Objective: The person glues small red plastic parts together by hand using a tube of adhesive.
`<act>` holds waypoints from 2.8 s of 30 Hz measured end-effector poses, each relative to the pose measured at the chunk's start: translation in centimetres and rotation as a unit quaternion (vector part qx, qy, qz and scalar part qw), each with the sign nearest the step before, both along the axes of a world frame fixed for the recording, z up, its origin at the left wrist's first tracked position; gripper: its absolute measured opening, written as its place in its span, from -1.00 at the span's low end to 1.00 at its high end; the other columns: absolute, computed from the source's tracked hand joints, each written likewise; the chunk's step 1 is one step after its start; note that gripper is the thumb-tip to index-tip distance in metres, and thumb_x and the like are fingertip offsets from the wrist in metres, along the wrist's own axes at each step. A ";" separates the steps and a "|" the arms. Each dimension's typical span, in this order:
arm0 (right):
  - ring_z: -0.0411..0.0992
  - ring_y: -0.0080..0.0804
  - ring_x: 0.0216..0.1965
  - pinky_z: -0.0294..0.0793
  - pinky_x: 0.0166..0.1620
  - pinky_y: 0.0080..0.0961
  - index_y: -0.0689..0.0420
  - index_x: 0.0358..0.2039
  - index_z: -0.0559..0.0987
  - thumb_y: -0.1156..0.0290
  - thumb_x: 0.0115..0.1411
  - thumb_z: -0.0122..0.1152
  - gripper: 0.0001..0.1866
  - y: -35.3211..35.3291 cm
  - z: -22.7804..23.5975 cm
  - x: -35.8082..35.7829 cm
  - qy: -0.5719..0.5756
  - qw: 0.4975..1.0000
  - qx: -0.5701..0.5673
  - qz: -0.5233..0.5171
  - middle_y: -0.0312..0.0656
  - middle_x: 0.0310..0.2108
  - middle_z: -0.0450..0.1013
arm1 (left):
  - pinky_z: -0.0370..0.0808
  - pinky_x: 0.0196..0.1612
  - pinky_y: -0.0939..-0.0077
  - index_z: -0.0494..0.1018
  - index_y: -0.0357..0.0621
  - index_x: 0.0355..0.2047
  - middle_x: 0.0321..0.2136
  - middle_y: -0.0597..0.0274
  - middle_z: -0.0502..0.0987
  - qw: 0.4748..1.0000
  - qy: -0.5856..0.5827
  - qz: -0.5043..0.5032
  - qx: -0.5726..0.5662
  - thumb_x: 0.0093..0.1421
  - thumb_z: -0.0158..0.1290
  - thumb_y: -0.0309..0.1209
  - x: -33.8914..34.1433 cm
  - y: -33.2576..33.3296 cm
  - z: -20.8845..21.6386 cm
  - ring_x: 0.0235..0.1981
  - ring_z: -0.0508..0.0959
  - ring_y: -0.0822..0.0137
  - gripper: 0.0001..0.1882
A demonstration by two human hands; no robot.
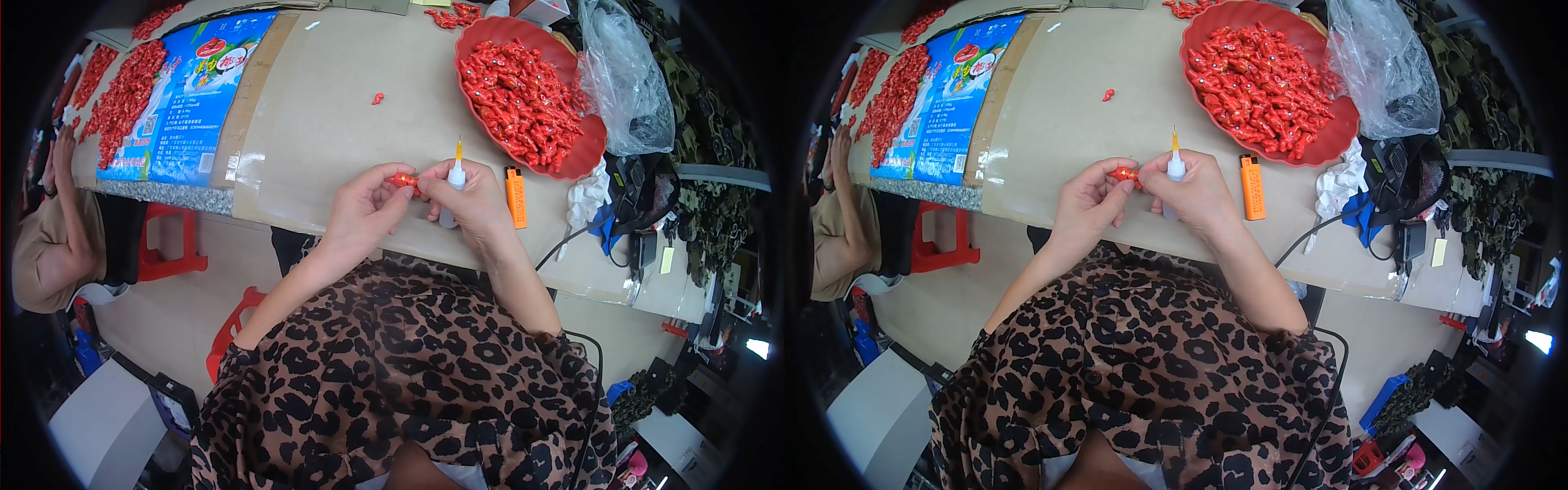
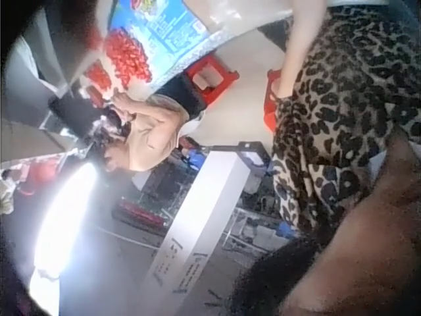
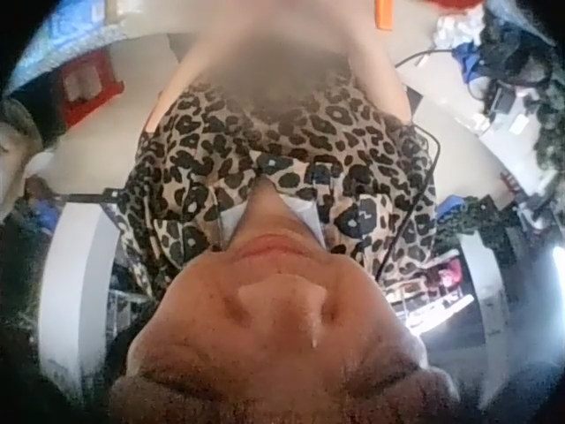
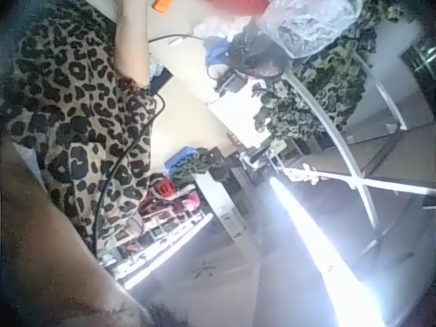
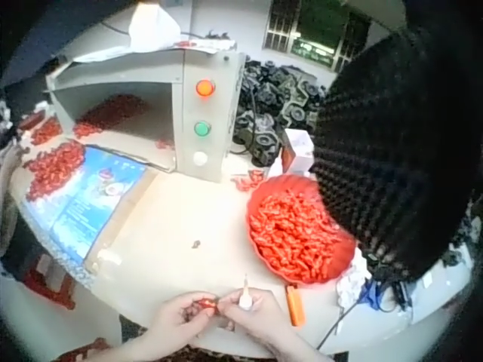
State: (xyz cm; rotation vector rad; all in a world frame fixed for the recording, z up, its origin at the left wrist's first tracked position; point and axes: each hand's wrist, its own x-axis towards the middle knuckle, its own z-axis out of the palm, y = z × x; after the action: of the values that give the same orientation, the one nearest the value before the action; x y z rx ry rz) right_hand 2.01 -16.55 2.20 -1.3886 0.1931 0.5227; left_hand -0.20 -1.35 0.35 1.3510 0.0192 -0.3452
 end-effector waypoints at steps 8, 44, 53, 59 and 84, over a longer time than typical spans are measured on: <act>0.31 -0.64 -0.68 0.29 -0.59 -0.75 0.24 -0.51 0.46 0.52 -0.07 0.15 -0.91 0.2 0.2 0.2 0.021 1.000 0.002 0.010 -0.26 -0.58 0.41 | 0.22 -0.54 0.84 0.34 -0.26 -0.27 -0.57 0.45 0.33 0.999 -0.017 0.015 0.028 0.05 -0.08 -0.57 0.0 -0.1 -0.6 -0.59 0.25 0.72 -0.80; 0.32 -0.42 -0.36 0.33 -0.23 -0.47 0.22 -0.20 0.25 0.48 0.07 -0.04 -0.73 -0.3 -1.2 -1.3 -0.171 0.969 0.117 -0.137 -0.15 -0.37 0.30 | 0.33 -0.26 0.35 0.47 -0.12 -0.47 -0.51 0.15 0.37 0.832 -0.483 0.022 0.273 -0.05 0.02 -0.35 13.7 -5.3 2.4 -0.34 0.38 0.20 -0.85; 0.33 -0.37 -0.41 0.36 -0.33 -0.42 0.26 -0.16 0.24 0.50 0.04 -0.10 -0.69 0.0 -0.5 -0.7 -0.124 0.974 0.142 -0.125 -0.15 -0.40 0.29 | 0.32 -0.20 0.34 0.37 -0.23 -0.28 -0.36 0.02 0.39 0.718 -0.414 0.207 0.519 0.01 -0.14 -0.50 24.9 10.9 0.8 -0.29 0.38 0.09 -0.77; 0.34 -0.35 -0.40 0.36 -0.33 -0.43 0.26 -0.12 0.20 0.46 0.05 -0.06 -0.64 0.5 -0.5 -0.1 -0.121 0.974 0.134 -0.138 -0.11 -0.38 0.29 | 0.31 -0.14 0.33 0.39 -0.23 -0.34 -0.36 0.08 0.40 0.702 -0.417 0.112 0.566 -0.01 -0.21 -0.51 30.3 13.0 0.3 -0.22 0.35 0.14 -0.77; 0.25 -0.57 -0.41 0.21 -0.40 -0.68 0.22 -0.26 0.36 0.42 0.04 0.06 -0.75 -0.8 -0.2 -0.7 -0.134 0.929 0.298 -0.173 -0.23 -0.38 0.33 | 0.42 -0.24 0.65 0.31 -0.32 -0.24 -0.38 0.20 0.41 0.968 0.047 0.048 -0.240 0.05 -0.05 -0.56 1.3 2.9 0.4 -0.32 0.45 0.41 -0.77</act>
State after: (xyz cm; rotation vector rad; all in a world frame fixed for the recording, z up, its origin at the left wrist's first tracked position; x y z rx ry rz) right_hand 1.29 -17.40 1.96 -0.7906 0.0444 0.0734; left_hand 1.06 1.58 0.73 0.8501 0.0747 -0.3079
